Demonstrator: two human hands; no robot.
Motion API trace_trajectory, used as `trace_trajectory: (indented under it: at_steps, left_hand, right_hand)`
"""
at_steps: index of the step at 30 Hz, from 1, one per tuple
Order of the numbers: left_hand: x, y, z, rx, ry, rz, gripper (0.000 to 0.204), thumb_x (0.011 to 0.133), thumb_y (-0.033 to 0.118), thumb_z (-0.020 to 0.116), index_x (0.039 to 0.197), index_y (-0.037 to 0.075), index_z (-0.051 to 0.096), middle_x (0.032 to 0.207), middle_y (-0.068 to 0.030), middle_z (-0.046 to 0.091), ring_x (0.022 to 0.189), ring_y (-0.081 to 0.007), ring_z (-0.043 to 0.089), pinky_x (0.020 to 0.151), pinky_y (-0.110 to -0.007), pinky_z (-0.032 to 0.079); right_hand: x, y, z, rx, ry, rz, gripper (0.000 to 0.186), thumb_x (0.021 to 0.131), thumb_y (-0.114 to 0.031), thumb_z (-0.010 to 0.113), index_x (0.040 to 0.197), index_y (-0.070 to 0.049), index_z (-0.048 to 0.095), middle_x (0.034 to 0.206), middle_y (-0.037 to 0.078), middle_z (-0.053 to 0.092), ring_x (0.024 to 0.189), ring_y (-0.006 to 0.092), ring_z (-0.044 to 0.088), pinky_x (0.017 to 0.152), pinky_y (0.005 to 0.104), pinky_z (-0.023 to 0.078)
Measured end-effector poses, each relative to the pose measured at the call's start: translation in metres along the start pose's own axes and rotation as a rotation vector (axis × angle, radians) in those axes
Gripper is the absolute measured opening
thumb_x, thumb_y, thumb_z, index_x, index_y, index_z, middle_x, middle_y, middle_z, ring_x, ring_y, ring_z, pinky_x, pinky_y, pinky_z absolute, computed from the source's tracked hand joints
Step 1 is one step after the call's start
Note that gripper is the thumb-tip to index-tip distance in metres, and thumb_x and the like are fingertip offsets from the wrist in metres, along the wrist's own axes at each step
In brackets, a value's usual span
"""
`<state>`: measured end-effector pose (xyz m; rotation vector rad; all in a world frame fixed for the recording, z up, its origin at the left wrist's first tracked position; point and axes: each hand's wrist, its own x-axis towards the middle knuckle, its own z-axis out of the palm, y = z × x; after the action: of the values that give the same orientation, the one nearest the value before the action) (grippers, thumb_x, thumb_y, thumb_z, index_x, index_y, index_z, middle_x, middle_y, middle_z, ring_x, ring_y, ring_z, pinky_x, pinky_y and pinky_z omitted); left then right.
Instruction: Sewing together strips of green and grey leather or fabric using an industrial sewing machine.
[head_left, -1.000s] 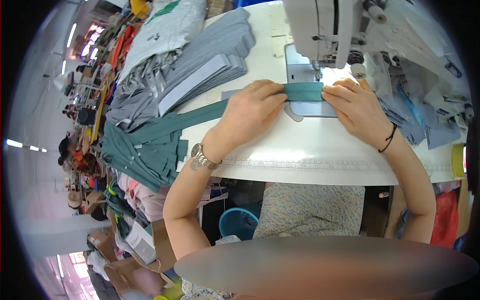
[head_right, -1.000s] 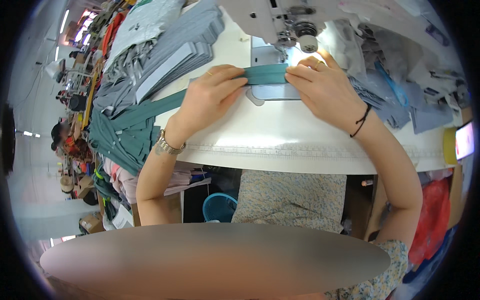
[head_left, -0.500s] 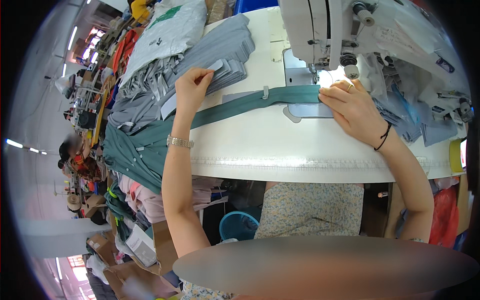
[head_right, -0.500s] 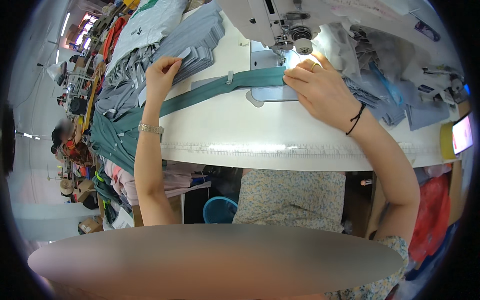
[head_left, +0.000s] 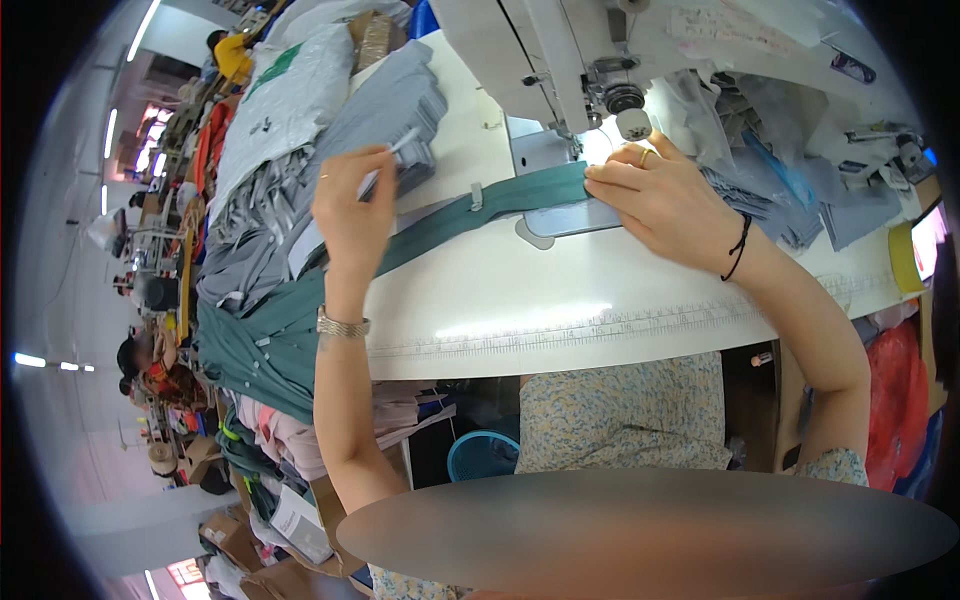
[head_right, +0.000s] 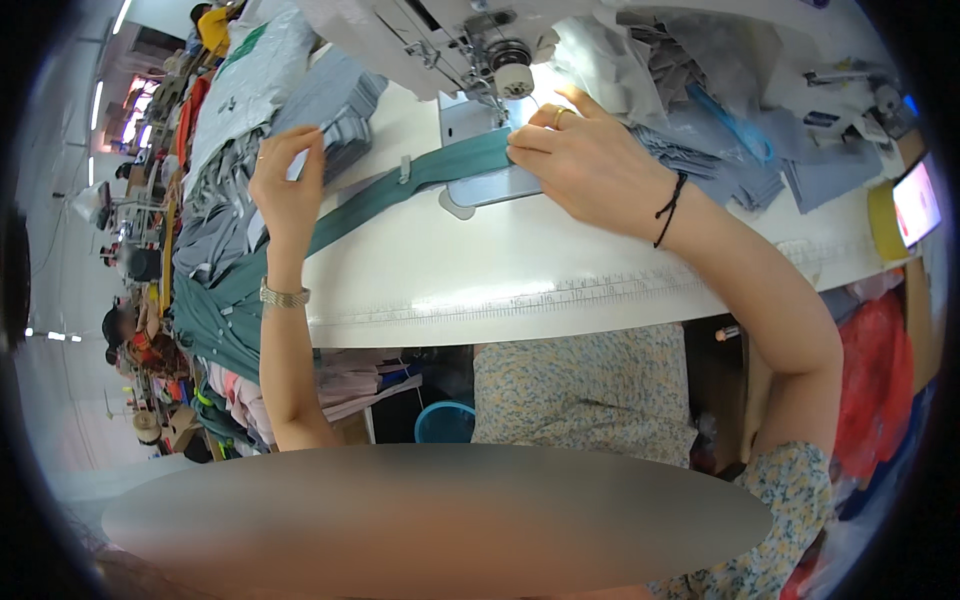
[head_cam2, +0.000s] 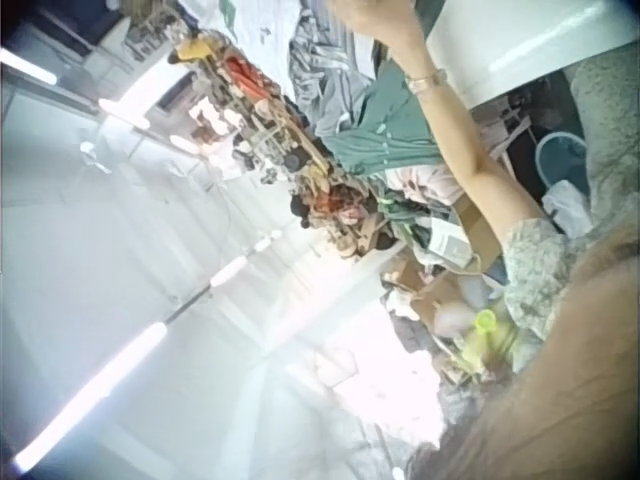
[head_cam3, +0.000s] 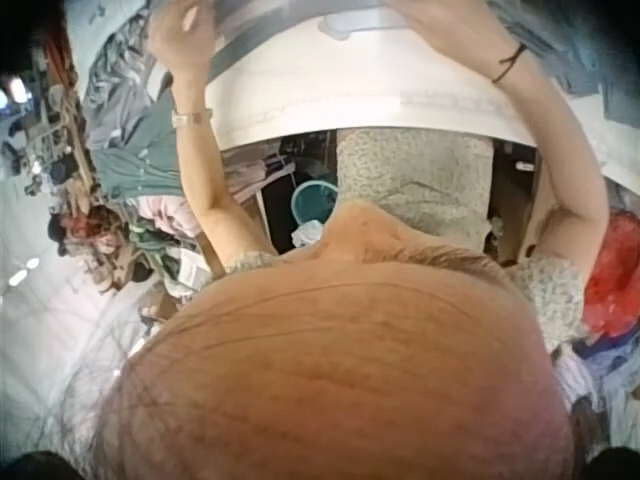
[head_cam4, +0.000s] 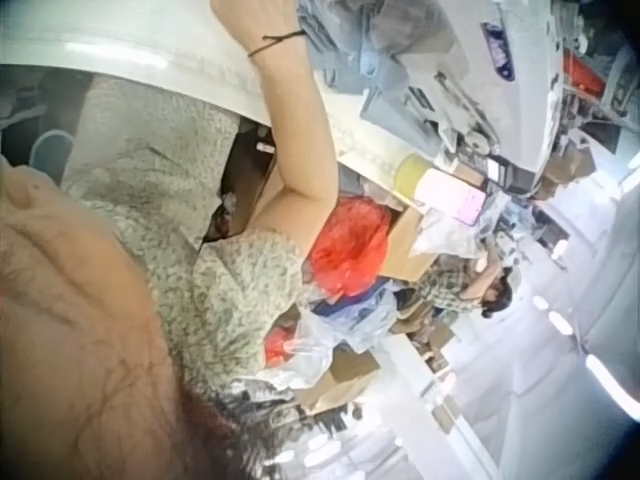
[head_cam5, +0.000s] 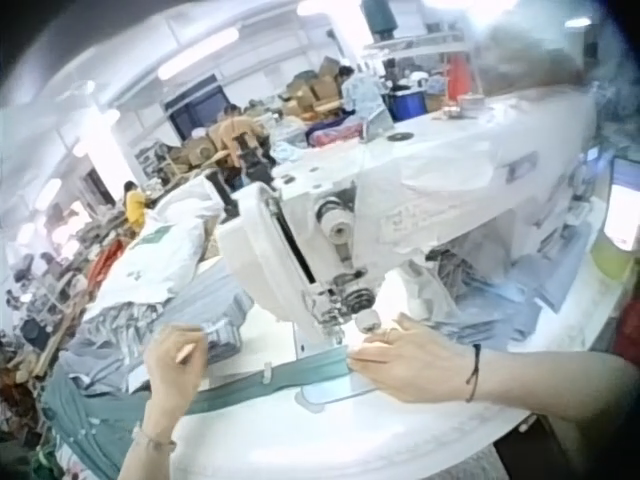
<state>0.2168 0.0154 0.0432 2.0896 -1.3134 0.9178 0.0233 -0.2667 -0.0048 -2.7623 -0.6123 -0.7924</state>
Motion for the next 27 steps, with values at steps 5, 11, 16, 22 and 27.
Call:
trace_trajectory:
  at_steps: [5,11,16,22,27]
  left_hand:
    - [0.017,0.079,0.049,-0.091,-0.204,0.482,0.015,0.075,-0.001,0.067,0.088,0.000,0.060,0.102,-0.0121,0.068,0.092,-0.0278,0.065,0.070,-0.036,0.055]
    - [-0.005,0.090,0.064,-0.357,-0.362,0.268,0.017,0.078,-0.003,0.073,0.087,0.003,0.060,0.104,-0.0109,0.071,0.093,-0.0292,0.068,0.074,-0.036,0.057]
    - [-0.002,0.099,0.064,-0.422,-0.347,0.275,0.019,0.076,-0.007,0.072,0.088,0.001,0.059,0.106,-0.0114,0.071,0.094,-0.0296,0.068,0.076,-0.037,0.057]
    - [-0.002,0.099,0.064,-0.415,-0.353,0.249,0.019,0.076,-0.008,0.071,0.088,0.000,0.059,0.106,-0.0122,0.071,0.094,-0.0307,0.067,0.076,-0.038,0.056]
    - [0.000,0.096,0.067,-0.420,-0.351,0.253,0.016,0.076,-0.006,0.070,0.084,0.001,0.058,0.103,-0.0115,0.070,0.094,-0.0283,0.066,0.075,-0.036,0.057]
  right_hand:
    - [-0.003,0.001,0.002,-0.013,0.009,0.000,0.026,0.079,-0.003,0.066,0.104,-0.002,0.070,0.108,0.002,0.064,0.108,0.0181,0.061,0.109,0.0464,0.038]
    - [-0.003,-0.003,0.002,-0.031,-0.001,0.024,0.024,0.080,-0.004,0.063,0.103,-0.004,0.070,0.109,0.001,0.062,0.110,0.0177,0.059,0.109,0.0479,0.038]
    - [-0.003,-0.003,-0.001,-0.020,-0.001,0.030,0.020,0.079,-0.005,0.063,0.098,-0.004,0.068,0.106,0.002,0.060,0.111,0.0178,0.058,0.109,0.0483,0.038]
    - [-0.003,-0.004,0.001,-0.018,-0.009,0.040,0.021,0.080,-0.006,0.062,0.100,-0.004,0.069,0.107,0.002,0.060,0.111,0.0178,0.058,0.109,0.0485,0.038]
    - [-0.003,-0.004,0.001,-0.029,-0.008,0.038,0.022,0.081,-0.006,0.062,0.101,-0.004,0.070,0.107,0.002,0.060,0.111,0.0174,0.058,0.110,0.0485,0.037]
